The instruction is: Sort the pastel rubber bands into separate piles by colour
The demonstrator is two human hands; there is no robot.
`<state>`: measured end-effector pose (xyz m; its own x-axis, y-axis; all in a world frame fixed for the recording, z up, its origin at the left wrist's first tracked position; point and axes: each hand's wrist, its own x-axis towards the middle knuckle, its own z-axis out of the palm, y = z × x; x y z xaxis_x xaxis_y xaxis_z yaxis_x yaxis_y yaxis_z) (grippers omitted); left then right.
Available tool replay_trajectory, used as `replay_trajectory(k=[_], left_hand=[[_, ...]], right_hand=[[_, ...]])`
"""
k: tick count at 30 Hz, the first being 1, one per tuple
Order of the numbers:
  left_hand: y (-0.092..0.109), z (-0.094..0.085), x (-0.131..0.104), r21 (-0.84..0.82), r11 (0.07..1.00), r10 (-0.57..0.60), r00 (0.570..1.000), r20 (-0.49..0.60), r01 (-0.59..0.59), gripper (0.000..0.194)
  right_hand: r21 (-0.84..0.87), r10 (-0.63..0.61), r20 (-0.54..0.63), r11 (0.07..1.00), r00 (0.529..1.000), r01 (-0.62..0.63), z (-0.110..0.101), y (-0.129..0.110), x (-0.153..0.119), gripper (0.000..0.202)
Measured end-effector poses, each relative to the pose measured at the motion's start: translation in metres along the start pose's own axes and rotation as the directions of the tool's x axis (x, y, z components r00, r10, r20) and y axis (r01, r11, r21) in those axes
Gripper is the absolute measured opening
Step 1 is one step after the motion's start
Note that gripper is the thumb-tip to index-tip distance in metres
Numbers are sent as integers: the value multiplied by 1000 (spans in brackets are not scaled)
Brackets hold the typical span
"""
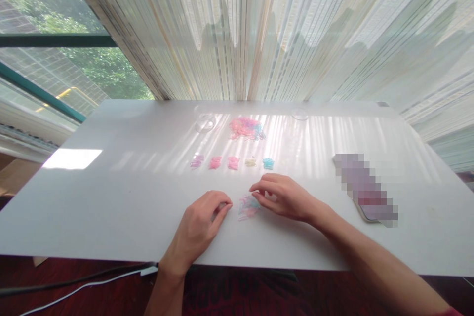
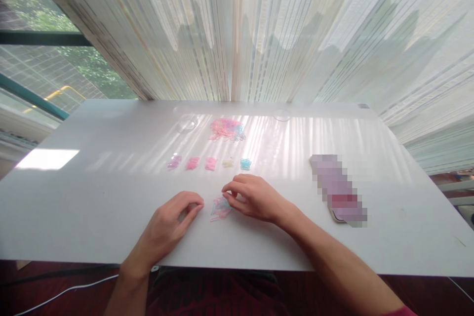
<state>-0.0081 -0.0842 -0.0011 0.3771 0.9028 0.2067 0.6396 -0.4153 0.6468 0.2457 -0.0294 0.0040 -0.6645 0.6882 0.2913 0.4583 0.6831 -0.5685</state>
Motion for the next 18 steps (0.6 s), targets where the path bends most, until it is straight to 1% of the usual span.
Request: replay_trajectory(k=[2, 6, 10, 15, 18], left_hand=[[3, 2, 2, -27, 1000, -7, 1000, -12, 7, 10], [7, 12, 8, -81, 996, 34, 998, -47, -38, 9], [5, 21, 8, -173, 985, -10, 998, -55, 0, 9], [3, 23, 6, -206, 978, -39, 996, -77, 22, 10], [3, 22, 6, -206, 978, -34, 996, -79, 17, 8]], right_hand=[[32, -9, -8, 999, 1000, 9, 0, -4, 1, 19], [75, -28, 15, 997, 1000, 26, 2, -7, 1, 19], [57, -43, 30, 998, 999, 41, 3, -7, 0, 19], [50, -48, 59, 998, 997, 45, 2, -8, 0, 18], [41, -51, 43, 998, 998, 49, 4, -8, 0, 20]])
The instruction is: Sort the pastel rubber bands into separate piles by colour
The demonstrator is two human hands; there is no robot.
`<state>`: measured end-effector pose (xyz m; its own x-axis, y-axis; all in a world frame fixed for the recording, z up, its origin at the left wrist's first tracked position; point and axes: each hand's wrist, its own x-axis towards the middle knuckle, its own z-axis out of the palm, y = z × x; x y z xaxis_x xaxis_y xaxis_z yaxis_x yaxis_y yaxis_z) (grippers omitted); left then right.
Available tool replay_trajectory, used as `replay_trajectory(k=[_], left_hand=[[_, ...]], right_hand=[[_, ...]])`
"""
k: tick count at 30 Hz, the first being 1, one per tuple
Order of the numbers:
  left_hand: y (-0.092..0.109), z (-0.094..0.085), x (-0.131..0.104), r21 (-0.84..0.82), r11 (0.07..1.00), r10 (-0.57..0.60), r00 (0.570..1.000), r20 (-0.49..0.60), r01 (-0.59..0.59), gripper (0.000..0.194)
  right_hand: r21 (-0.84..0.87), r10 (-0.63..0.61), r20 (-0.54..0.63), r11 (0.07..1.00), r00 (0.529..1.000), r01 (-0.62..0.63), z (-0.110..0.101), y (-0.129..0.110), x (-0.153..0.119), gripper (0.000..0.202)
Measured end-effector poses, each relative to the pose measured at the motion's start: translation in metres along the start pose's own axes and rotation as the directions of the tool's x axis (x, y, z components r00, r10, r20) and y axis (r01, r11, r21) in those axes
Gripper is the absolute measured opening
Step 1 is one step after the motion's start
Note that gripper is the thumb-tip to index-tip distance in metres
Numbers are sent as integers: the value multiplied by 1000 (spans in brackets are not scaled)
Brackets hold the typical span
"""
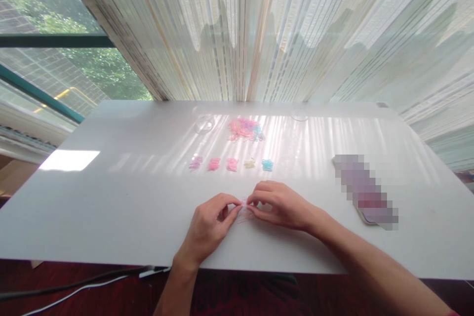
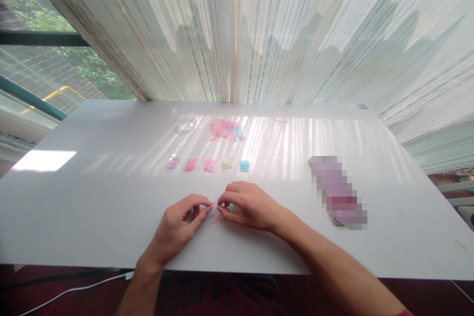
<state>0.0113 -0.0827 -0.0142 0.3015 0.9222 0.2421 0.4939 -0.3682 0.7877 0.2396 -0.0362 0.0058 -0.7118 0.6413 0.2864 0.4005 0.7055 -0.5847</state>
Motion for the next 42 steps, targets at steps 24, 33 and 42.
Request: replay_trajectory(k=[24, 33, 42], left_hand=[[4, 0, 0, 63, 997, -38, 999, 10, 38, 11], [3, 2, -1, 49, 998, -44, 999, -18, 45, 8], [1, 2, -1, 51, 997, -52, 998, -32, 54, 9]], right_hand=[[30, 33, -24, 999, 999, -32, 6, 5, 0, 11], [37, 39, -36, 999, 999, -38, 7, 6, 1, 13], [43, 32, -66, 999, 997, -29, 7, 6, 1, 12]])
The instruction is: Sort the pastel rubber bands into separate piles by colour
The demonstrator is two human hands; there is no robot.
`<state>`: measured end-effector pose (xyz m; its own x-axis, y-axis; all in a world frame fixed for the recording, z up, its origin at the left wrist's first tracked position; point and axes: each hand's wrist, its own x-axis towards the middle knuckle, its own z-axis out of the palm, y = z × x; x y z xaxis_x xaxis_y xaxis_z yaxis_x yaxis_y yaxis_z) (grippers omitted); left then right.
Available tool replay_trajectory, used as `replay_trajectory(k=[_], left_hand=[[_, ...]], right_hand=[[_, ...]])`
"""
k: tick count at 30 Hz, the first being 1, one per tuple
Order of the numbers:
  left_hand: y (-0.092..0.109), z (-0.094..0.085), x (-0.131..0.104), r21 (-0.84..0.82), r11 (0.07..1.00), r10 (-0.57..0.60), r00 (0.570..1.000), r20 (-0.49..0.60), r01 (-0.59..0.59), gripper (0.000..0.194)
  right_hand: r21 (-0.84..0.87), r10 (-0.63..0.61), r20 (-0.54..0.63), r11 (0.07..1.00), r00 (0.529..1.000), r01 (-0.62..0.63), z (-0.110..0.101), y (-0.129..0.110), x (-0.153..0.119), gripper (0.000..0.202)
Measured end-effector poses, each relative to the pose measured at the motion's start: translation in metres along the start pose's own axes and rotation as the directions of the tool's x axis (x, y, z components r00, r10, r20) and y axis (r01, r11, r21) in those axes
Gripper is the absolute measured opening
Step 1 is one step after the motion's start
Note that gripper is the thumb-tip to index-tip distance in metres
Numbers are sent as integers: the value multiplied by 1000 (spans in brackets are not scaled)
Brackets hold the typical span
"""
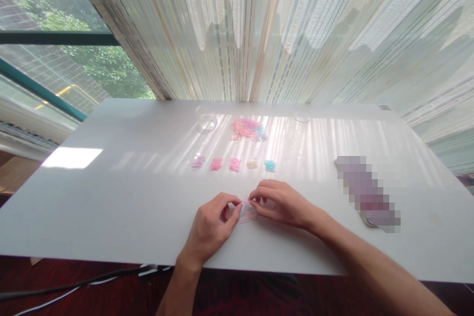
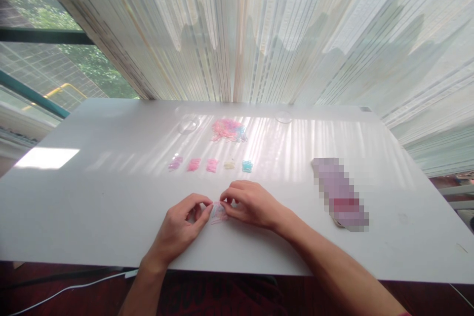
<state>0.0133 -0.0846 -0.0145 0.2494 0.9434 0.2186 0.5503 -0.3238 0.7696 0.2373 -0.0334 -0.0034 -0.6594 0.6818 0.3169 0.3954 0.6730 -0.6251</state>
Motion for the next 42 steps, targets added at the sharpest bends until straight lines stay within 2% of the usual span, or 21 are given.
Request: replay_trajectory(k=[7, 11, 15, 18, 22, 28, 32, 42], left_hand=[[1, 1, 0, 11, 1000, 11, 999, -48, -10, 9], [4, -4, 5, 46, 998, -35, 987, -156, 43, 12], [5, -18, 20, 107, 991, -46, 955, -294, 81, 12], [4, -29, 35, 171, 981, -25, 937, -349, 89, 13], [-1, -32, 51, 273, 956, -23, 950, -313, 113, 13], [-1, -26, 63, 395, 883, -184, 961, -204, 253, 15], [-3, -24, 63, 442, 852, -232, 960, -159, 279, 16], [-8, -19, 62, 515, 834, -153, 979, -133, 200, 14]], right_hand=[[-2, -3, 0, 1000, 1000, 3, -1, -2, 1, 14], [-8, -16, -9, 1000, 1000, 16, -2, -2, 1, 14], [-22, -11, 4, 1000, 1000, 11, -4, -2, 1, 14], [-44, -4, 24, 999, 1000, 5, -5, -2, 1, 14], [-68, 8, 35, 998, 999, -6, -6, -1, 1, 14], [-92, -1, 26, 996, 1000, 3, -5, 3, 0, 13], [-104, -6, 33, 995, 999, 10, -4, 4, -1, 13], [-107, -11, 34, 994, 999, 14, -4, 5, -2, 14]])
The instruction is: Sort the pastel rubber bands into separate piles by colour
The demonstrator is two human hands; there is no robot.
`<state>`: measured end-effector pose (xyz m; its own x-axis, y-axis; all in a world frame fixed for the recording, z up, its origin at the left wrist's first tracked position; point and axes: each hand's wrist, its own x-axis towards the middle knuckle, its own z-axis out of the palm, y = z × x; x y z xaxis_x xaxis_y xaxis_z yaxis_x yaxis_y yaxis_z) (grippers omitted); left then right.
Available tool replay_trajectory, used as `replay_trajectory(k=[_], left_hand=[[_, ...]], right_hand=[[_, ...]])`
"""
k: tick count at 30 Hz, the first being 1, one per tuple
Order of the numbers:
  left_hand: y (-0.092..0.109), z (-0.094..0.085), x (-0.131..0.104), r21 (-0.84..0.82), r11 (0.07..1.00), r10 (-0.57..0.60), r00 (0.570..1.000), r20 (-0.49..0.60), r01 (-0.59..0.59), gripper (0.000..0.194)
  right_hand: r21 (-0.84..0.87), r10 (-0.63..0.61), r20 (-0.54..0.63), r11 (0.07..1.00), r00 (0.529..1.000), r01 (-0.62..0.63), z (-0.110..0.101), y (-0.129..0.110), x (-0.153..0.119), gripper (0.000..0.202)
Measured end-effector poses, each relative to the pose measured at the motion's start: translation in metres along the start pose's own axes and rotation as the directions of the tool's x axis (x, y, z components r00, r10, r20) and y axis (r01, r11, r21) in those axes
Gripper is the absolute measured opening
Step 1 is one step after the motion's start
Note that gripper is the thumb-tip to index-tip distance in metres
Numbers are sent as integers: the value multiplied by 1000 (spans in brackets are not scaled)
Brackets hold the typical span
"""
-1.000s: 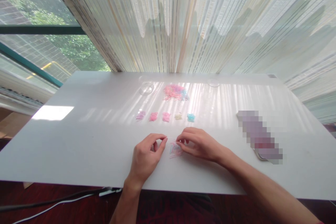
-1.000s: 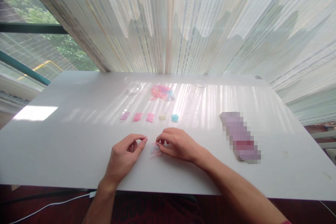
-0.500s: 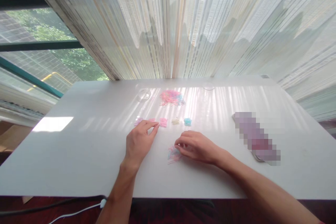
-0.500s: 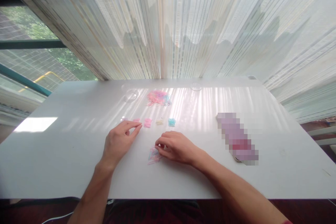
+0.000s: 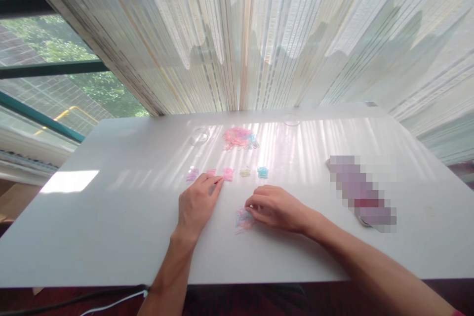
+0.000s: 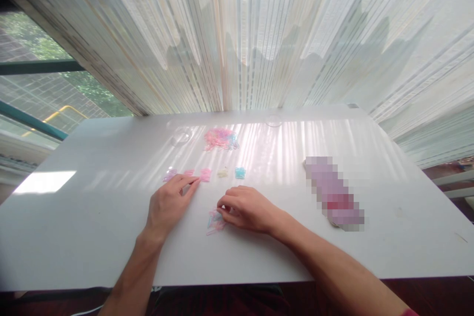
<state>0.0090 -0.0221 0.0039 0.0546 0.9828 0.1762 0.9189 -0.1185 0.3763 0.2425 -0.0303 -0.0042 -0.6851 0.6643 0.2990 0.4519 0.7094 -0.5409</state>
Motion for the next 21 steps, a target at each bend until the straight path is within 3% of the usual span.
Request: replay_trajectory(k=[21], left_hand=[[-1, 8, -4, -6, 999, 44, 990, -131, -46, 8]], right_hand=[[-7, 22, 37, 1000, 999, -22, 2, 2, -1, 15]])
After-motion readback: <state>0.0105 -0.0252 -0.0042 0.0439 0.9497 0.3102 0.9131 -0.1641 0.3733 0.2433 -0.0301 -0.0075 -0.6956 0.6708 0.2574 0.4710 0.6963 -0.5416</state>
